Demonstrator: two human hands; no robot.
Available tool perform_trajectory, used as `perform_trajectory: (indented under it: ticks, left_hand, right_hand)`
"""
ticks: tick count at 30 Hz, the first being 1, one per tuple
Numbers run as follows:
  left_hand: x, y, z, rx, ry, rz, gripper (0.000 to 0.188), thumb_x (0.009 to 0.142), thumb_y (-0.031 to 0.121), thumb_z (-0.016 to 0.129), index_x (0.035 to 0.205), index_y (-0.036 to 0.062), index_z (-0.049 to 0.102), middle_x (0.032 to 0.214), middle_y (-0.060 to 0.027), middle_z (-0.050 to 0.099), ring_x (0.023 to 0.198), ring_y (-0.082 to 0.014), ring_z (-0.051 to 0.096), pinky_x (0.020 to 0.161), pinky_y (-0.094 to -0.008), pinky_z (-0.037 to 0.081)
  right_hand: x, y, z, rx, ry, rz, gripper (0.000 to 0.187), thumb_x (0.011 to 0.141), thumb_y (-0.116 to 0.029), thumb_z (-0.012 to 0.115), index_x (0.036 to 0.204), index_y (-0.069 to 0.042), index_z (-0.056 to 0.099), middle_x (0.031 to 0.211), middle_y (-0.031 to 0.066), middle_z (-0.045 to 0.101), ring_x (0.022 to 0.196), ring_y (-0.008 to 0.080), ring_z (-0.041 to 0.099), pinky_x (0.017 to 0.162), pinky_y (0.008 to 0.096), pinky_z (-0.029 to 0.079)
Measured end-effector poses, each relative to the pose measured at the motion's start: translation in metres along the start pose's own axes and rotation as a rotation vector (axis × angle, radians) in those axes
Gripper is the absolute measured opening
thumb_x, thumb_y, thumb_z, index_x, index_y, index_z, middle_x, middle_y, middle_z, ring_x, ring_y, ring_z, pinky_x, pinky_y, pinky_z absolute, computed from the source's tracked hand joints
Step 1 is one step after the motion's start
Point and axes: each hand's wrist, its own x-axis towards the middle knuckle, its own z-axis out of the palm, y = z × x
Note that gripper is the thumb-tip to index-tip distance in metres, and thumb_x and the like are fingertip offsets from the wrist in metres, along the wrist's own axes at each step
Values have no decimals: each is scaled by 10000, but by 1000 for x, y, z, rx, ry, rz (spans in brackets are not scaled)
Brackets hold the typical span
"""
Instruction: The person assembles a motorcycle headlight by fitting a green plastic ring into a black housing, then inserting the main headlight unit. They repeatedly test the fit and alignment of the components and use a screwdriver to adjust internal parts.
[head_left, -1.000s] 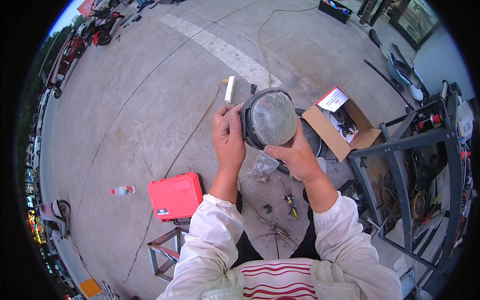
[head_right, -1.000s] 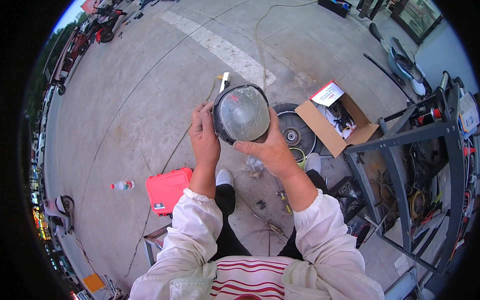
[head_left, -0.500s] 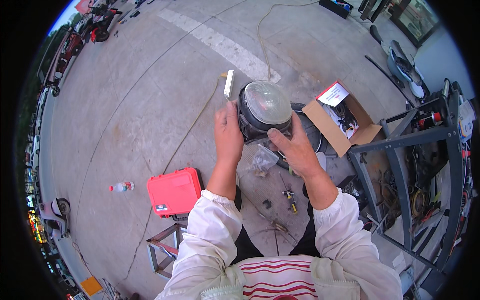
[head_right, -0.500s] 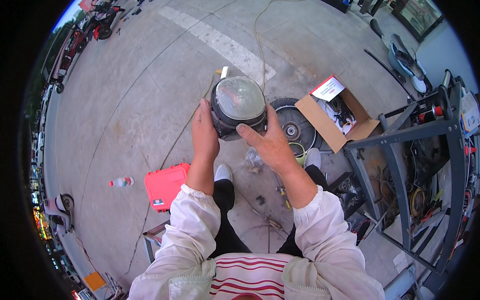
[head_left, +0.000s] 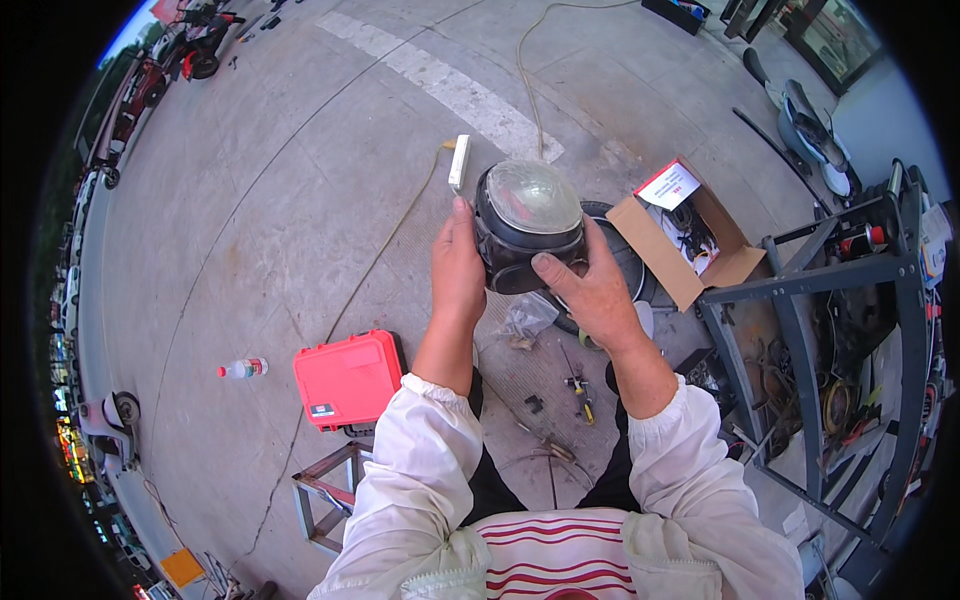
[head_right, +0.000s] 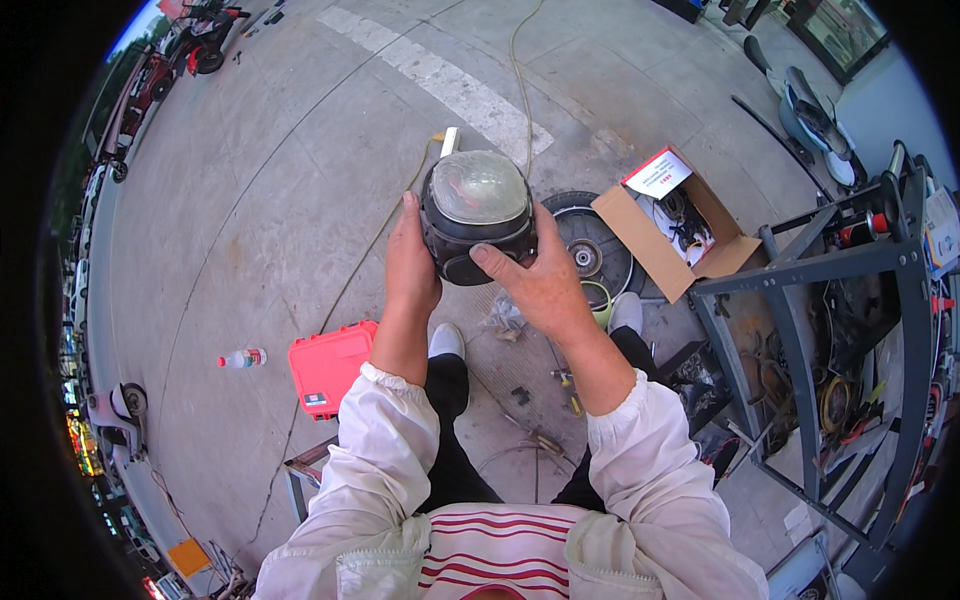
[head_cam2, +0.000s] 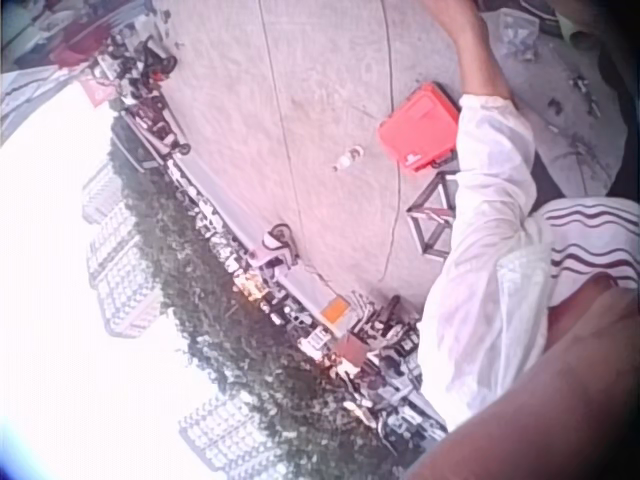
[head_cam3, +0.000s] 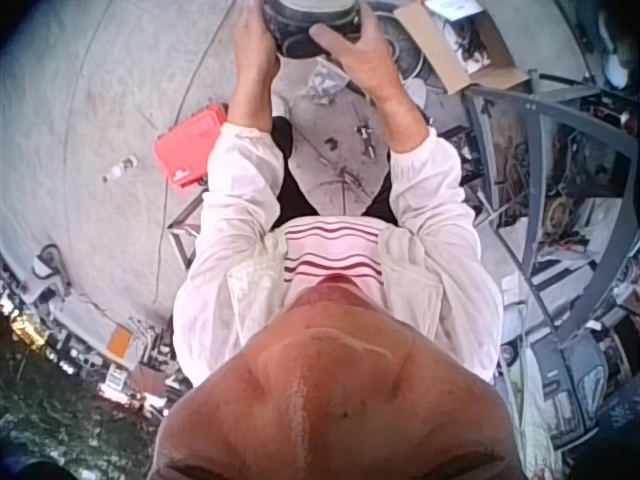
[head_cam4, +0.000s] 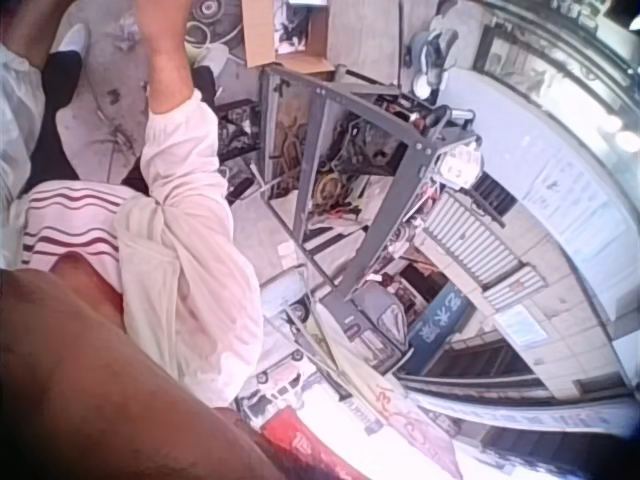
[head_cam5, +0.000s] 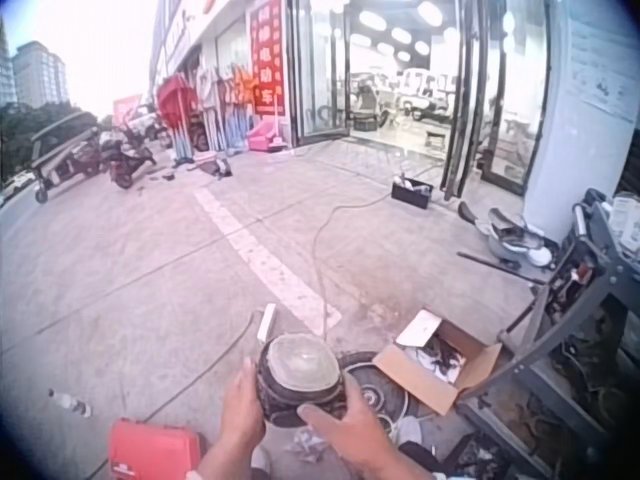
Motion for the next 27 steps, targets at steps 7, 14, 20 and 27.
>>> perform_trajectory:
  ticks: [7, 14, 20, 27]
  left_hand:
    - [1, -3, 1, 24, -45, 9, 518, 1061, 425, 414, 1167, -36, 625, 1056, -84, 647, 938, -123, 611, 828, -272, 497]
    - [4, -12, -10, 391, -55, 400, 429, 1006, 332, 565, 1320, 41, 598, 1154, -85, 509, 1033, -144, 550, 874, -278, 477]
    - [-8, 1, -3, 279, -154, 293, 447, 943, 161, 667, 1357, 40, 549, 1140, -63, 522, 935, -105, 588, 817, -250, 492]
    - [-15, 7, 7, 170, -211, 176, 524, 935, 108, 661, 1411, 3, 469, 1059, -93, 646, 925, -128, 623, 830, -263, 497]
  right_hand:
    - [0, -1, -5, 13, 0, 45, 863, 850, -308, 793, 1449, 72, 302, 1323, 168, 532, 1186, 204, 553, 974, 308, 477]
    - [2, -2, -10, 241, -3, 89, 777, 881, -275, 762, 1486, -45, 331, 1212, 63, 573, 963, 95, 536, 794, 247, 456]
    - [7, -2, -13, 343, 25, 78, 768, 861, -242, 784, 1451, -37, 338, 1229, 63, 561, 1012, 109, 534, 813, 260, 459]
    - [12, 12, -1, 125, 165, -159, 1016, 775, -241, 857, 1447, 65, 159, 1324, 176, 491, 1203, 229, 519, 1004, 345, 455]
